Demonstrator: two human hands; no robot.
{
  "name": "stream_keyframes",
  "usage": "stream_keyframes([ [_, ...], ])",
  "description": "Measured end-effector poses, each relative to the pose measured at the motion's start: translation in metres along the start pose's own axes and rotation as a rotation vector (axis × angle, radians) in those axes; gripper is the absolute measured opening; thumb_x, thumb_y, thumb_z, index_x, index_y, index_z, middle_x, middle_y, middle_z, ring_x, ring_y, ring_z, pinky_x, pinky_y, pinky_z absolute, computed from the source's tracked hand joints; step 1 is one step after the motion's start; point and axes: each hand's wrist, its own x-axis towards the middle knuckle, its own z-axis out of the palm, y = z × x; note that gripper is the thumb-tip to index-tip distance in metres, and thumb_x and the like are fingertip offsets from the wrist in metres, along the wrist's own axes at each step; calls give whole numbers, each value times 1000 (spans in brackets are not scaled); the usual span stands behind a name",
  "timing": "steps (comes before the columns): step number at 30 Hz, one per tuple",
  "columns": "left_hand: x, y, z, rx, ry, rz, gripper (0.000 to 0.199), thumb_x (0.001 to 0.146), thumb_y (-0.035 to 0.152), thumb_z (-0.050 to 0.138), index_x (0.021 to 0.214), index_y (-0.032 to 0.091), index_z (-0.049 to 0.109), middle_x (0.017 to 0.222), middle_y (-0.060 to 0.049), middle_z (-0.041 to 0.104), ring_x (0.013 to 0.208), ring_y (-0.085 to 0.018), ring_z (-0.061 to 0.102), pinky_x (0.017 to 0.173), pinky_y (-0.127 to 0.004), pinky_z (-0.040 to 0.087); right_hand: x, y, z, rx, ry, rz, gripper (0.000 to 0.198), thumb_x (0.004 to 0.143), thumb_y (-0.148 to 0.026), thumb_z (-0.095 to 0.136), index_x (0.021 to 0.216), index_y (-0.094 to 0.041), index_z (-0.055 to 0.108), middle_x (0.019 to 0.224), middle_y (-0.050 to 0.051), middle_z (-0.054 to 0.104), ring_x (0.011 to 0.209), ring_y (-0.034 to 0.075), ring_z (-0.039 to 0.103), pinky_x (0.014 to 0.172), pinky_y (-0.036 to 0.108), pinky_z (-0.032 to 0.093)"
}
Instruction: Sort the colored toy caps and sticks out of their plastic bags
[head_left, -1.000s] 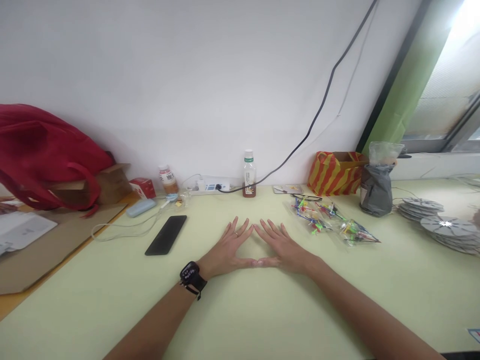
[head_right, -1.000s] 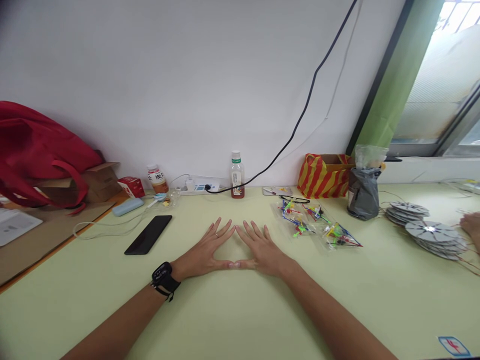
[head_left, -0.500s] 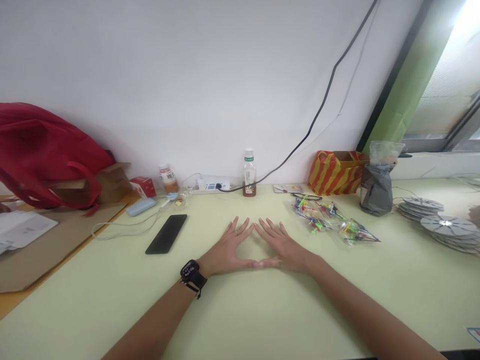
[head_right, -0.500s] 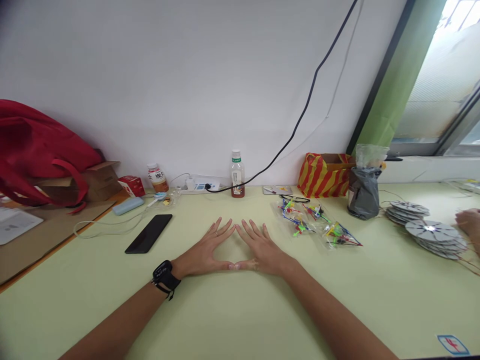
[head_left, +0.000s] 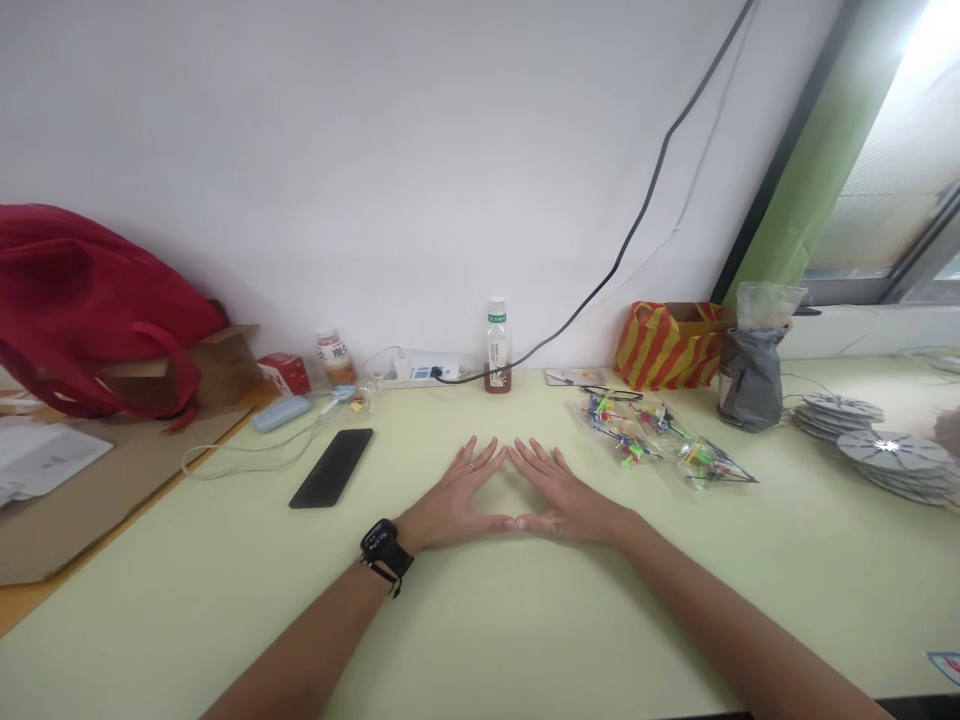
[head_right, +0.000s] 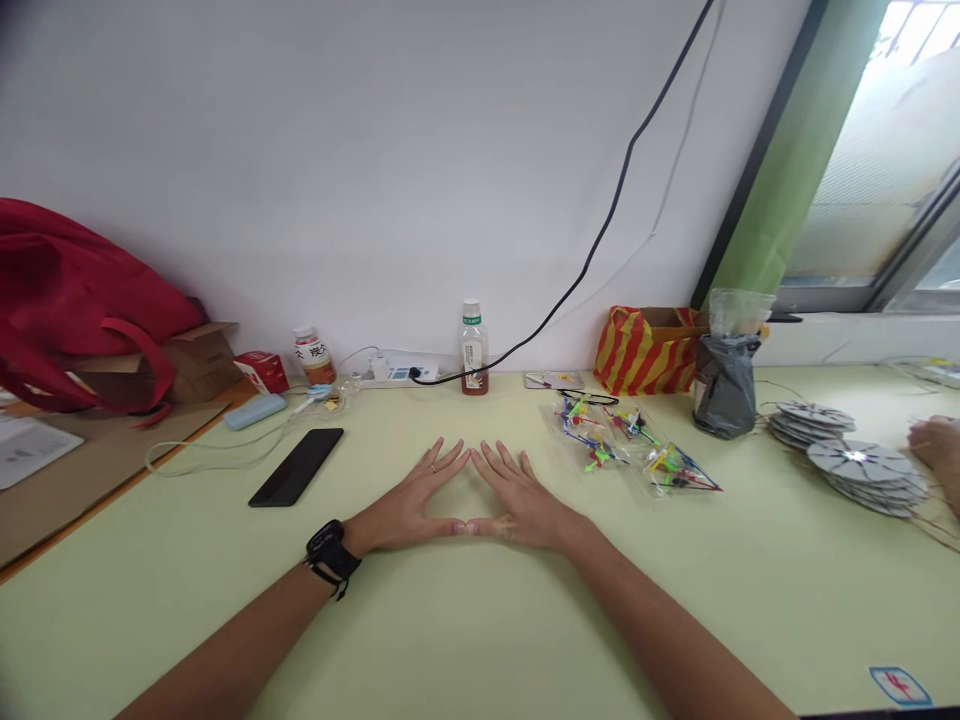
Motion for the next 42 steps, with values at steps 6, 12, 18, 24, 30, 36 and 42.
stream_keyframes([
  [6, 0, 2, 0, -13, -21, 1, 100, 85, 79, 57, 163, 36, 11, 170, 0, 5, 156, -39, -7, 127, -60, 14, 1, 0, 1, 4, -18, 6, 98, 95, -73, 44, 164, -30, -9, 170, 7, -6, 156, 31, -11, 124, 58, -3],
  [12, 0, 0, 1, -9, -26, 11, 97, 88, 78, 53, 164, 35, 10, 170, 0, 6, 156, -36, -4, 128, -57, 12, 0, -3, 0, 0, -9, 16, 96, 95, -75, 42, 164, -31, -9, 171, 6, -4, 157, 30, -9, 125, 57, -2],
  [18, -1, 1, 0, -22, -22, 4, 95, 89, 77, 53, 164, 35, 11, 170, 0, 9, 157, -35, -2, 128, -55, 12, 0, -2, -2, 34, -6, 25, 93, 95, -75, 41, 165, -31, -3, 171, 6, -4, 157, 29, -9, 126, 55, -2],
  [24, -1, 0, 1, -43, -13, 20, 87, 93, 72, 52, 163, 34, 16, 170, 1, 12, 157, -32, 0, 129, -53, 10, 0, 3, -2, 74, 20, 45, 87, 96, -73, 43, 165, -34, 7, 171, 5, -4, 157, 28, -6, 126, 53, 5],
  [30, -1, -4, 4, -66, 18, 45, 88, 90, 70, 60, 162, 35, 24, 169, -1, 18, 157, -34, 6, 129, -54, 13, -1, 4, 0, 41, 70, 17, 89, 93, -72, 52, 164, -33, 16, 171, 7, 2, 157, 31, -1, 126, 54, 11],
  [36, 4, -10, 10, -120, 150, 50, 59, 98, 51, 58, 152, 31, 45, 163, -4, 37, 154, -29, 25, 126, -51, 25, 6, 11, 0, -203, 302, 169, 59, 99, -51, 54, 151, -24, 49, 167, 10, 27, 155, 31, 21, 124, 53, 19],
  [42, 10, -11, 10, -199, 285, 96, 15, 98, 27, 54, 92, 23, 67, 126, -6, 68, 124, -25, 59, 107, -44, 46, 6, 22, -1, -460, 469, 521, 47, 98, -43, 53, 136, -17, 60, 160, 15, 41, 152, 39, 23, 120, 64, 15],
])
